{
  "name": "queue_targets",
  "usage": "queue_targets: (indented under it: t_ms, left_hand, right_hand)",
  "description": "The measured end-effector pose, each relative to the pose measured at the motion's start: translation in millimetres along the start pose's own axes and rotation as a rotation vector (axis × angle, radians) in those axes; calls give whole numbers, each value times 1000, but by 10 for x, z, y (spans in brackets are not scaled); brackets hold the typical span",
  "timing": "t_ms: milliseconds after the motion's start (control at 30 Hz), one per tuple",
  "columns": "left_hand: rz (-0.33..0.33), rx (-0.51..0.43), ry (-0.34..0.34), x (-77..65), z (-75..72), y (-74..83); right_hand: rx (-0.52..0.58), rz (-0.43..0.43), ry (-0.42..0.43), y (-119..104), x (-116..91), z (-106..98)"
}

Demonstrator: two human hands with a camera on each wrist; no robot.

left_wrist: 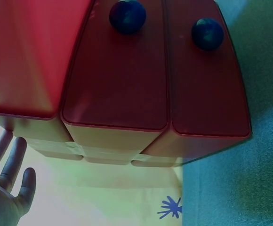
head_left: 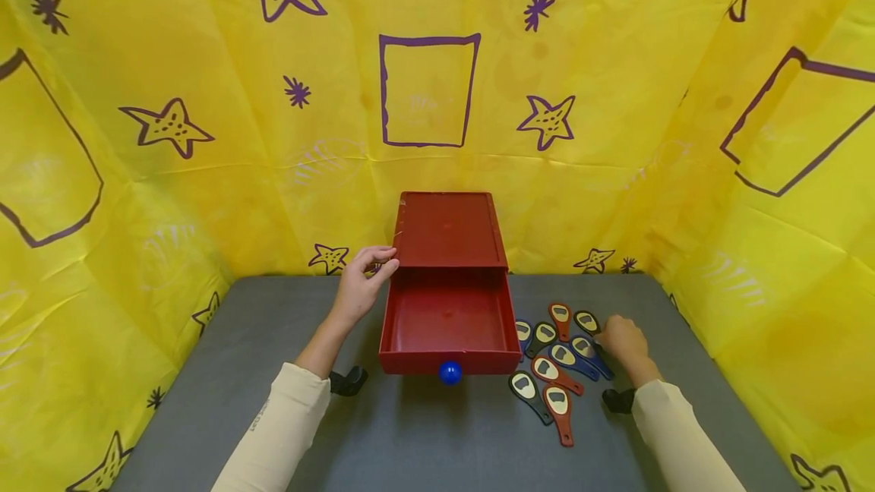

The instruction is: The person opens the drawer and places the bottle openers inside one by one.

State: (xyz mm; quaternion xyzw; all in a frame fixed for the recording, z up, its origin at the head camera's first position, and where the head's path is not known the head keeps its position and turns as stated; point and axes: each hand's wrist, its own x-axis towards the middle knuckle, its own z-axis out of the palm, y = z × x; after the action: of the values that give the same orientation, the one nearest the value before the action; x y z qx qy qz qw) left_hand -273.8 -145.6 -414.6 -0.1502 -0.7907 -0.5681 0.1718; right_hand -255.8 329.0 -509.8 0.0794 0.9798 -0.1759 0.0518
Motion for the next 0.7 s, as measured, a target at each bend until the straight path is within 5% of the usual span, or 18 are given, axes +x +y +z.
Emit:
queue_targets:
  t_ms: [467,700]
  left_hand:
    - [-7,-10,-6,9,6,-14]
    - [-3,-8,-2,0,-1,-8]
  right_hand:
    - [123,-87,64,132,9,88]
    - [240,-96,126,-13,-13,-184]
